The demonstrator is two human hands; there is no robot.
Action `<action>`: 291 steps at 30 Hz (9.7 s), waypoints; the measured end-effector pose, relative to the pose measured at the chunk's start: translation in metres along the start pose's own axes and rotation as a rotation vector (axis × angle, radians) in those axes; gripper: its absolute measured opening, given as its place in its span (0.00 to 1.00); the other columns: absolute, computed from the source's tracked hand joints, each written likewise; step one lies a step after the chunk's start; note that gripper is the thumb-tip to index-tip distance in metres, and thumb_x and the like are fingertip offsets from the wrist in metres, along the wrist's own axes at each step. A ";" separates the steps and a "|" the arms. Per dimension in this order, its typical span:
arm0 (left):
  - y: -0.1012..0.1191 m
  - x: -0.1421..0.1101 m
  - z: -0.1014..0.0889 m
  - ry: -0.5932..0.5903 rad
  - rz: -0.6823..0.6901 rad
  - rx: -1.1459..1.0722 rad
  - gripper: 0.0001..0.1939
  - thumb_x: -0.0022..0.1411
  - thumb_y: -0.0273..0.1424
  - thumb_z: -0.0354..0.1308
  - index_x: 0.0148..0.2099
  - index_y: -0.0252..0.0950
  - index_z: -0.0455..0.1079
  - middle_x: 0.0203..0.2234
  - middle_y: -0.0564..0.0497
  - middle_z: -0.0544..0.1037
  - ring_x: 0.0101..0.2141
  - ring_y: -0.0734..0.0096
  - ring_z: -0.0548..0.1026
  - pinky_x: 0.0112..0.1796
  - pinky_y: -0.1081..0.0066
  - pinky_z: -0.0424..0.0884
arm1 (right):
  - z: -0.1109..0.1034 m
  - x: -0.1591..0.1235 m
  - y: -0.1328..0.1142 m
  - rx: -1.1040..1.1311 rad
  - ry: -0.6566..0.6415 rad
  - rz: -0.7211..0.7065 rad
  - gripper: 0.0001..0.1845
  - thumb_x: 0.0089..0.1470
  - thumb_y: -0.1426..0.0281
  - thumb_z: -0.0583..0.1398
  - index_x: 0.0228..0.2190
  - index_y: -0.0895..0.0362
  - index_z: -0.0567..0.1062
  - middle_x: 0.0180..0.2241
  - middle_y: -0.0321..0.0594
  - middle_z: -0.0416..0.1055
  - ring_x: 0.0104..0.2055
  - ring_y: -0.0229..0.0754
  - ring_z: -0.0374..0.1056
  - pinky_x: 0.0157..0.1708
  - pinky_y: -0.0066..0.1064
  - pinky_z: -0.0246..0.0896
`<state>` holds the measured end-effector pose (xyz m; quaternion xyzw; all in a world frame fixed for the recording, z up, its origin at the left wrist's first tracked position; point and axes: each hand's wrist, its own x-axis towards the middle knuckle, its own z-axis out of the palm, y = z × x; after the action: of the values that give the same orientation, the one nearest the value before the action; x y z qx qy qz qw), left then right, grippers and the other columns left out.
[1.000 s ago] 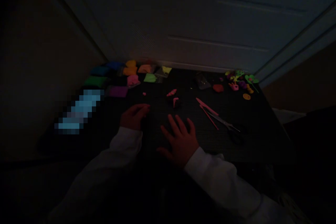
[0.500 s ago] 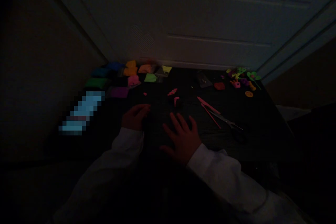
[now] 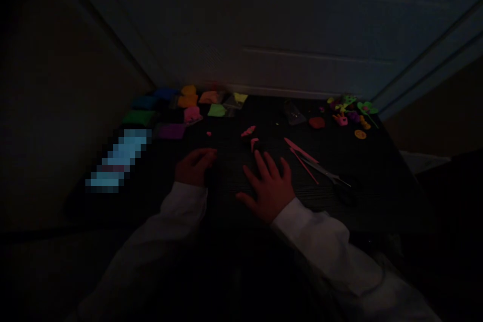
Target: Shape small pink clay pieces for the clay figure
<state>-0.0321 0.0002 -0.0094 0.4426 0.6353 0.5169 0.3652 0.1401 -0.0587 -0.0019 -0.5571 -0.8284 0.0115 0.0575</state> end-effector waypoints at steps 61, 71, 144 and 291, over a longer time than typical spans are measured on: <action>-0.006 -0.020 0.001 -0.515 0.854 0.609 0.06 0.52 0.29 0.56 0.33 0.35 0.72 0.33 0.47 0.75 0.37 0.65 0.70 0.40 0.62 0.66 | 0.006 -0.006 0.016 0.330 0.241 0.076 0.08 0.51 0.63 0.55 0.31 0.50 0.73 0.47 0.35 0.66 0.53 0.44 0.54 0.52 0.45 0.32; -0.017 -0.015 0.002 -0.544 0.894 0.608 0.06 0.53 0.28 0.55 0.33 0.37 0.74 0.33 0.47 0.75 0.37 0.64 0.70 0.40 0.59 0.66 | 0.008 -0.013 0.021 0.270 0.210 0.027 0.11 0.53 0.63 0.53 0.36 0.51 0.72 0.47 0.37 0.66 0.53 0.44 0.55 0.52 0.46 0.33; 0.000 -0.055 -0.007 -0.338 0.933 1.027 0.16 0.52 0.32 0.51 0.45 0.41 0.69 0.27 0.49 0.73 0.34 0.59 0.66 0.39 0.54 0.53 | 0.006 -0.031 -0.014 0.058 0.085 0.133 0.26 0.54 0.55 0.47 0.52 0.51 0.61 0.60 0.48 0.44 0.60 0.51 0.41 0.53 0.53 0.30; -0.002 -0.062 0.000 -0.234 0.796 1.028 0.13 0.52 0.32 0.52 0.41 0.42 0.71 0.29 0.48 0.74 0.36 0.58 0.66 0.42 0.51 0.51 | 0.003 -0.016 -0.006 0.043 0.067 -0.015 0.24 0.54 0.58 0.48 0.51 0.51 0.62 0.59 0.47 0.48 0.59 0.50 0.42 0.54 0.51 0.30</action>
<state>-0.0111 -0.0579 -0.0110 0.8149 0.5451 0.1917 -0.0453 0.1402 -0.0755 -0.0059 -0.5498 -0.8296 0.0102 0.0975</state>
